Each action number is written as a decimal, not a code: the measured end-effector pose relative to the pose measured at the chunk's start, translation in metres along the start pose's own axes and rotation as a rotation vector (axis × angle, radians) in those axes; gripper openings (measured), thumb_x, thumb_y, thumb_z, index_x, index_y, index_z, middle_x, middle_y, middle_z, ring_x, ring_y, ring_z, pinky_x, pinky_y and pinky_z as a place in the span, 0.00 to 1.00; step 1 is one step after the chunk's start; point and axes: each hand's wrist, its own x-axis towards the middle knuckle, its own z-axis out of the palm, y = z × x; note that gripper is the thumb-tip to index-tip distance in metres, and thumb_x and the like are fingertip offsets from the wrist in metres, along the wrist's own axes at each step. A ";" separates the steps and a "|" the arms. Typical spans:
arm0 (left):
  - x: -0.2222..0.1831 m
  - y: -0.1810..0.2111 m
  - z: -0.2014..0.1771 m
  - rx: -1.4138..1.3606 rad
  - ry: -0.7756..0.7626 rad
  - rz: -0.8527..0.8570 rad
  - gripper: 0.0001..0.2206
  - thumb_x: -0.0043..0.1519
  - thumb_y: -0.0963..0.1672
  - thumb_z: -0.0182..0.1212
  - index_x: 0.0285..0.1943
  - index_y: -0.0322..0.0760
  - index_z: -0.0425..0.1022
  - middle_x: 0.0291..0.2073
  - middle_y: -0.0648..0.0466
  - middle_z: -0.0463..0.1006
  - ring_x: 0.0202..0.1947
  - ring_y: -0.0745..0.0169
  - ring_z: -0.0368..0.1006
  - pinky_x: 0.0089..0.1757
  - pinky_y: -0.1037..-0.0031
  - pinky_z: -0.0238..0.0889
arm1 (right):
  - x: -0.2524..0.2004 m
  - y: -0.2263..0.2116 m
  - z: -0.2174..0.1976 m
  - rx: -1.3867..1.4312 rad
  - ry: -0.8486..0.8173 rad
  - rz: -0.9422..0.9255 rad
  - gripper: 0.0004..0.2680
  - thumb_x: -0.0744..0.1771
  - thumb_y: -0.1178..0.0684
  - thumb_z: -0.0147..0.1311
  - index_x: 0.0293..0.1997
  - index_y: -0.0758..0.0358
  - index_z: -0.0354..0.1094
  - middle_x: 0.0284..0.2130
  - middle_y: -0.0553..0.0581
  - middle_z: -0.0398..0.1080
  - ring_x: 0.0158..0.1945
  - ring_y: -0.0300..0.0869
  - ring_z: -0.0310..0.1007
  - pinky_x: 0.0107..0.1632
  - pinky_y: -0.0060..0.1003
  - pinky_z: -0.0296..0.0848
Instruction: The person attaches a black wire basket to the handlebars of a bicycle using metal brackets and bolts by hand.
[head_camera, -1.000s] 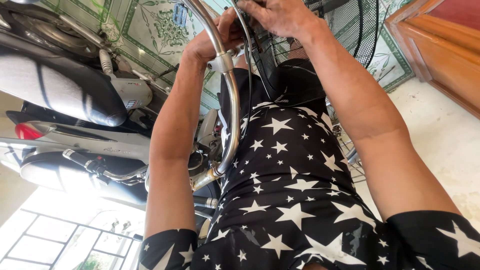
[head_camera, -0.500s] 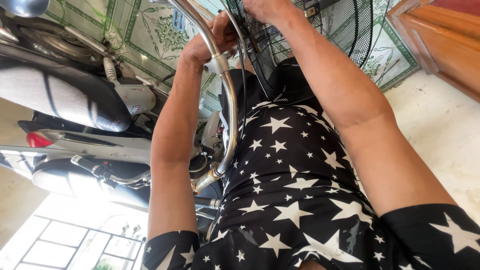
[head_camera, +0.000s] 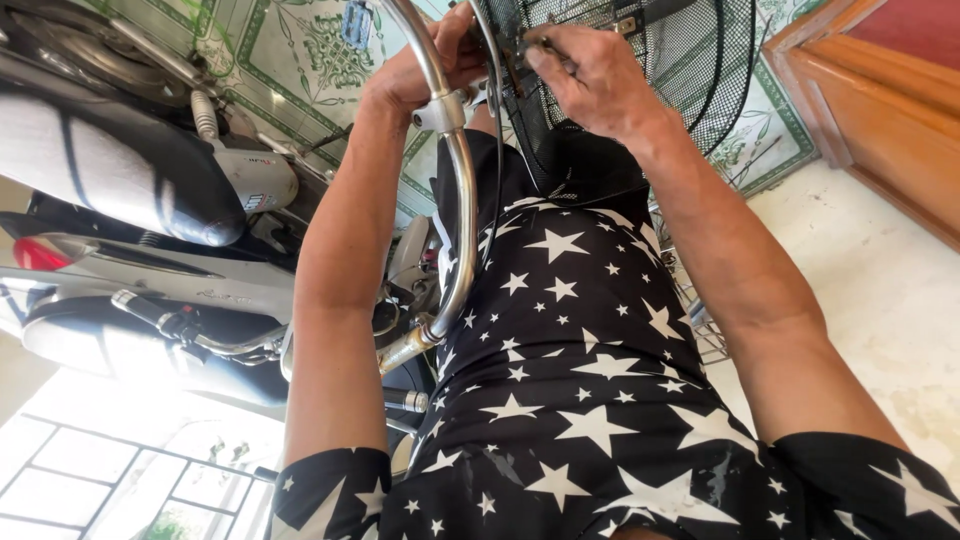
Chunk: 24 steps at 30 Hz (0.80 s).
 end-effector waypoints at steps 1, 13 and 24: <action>0.002 -0.002 0.000 0.007 0.009 -0.023 0.40 0.65 0.64 0.46 0.69 0.26 0.70 0.59 0.34 0.78 0.58 0.46 0.77 0.59 0.64 0.74 | -0.003 0.000 0.002 0.000 -0.014 0.037 0.13 0.76 0.48 0.50 0.56 0.71 0.73 0.30 0.58 0.72 0.28 0.43 0.71 0.33 0.39 0.72; 0.011 -0.017 -0.008 -0.064 -0.010 0.027 0.32 0.68 0.60 0.49 0.66 0.31 0.70 0.53 0.43 0.79 0.53 0.57 0.78 0.55 0.67 0.77 | 0.008 0.000 0.006 -0.112 -0.060 -0.147 0.12 0.77 0.48 0.48 0.55 0.69 0.74 0.33 0.60 0.74 0.41 0.50 0.76 0.48 0.45 0.76; 0.011 -0.013 -0.009 0.153 -0.054 0.137 0.18 0.69 0.52 0.58 0.59 0.38 0.76 0.45 0.52 0.81 0.47 0.63 0.80 0.48 0.71 0.80 | 0.038 -0.012 0.000 -0.049 -0.106 -0.208 0.04 0.76 0.56 0.54 0.53 0.64 0.73 0.34 0.57 0.72 0.35 0.45 0.74 0.43 0.40 0.76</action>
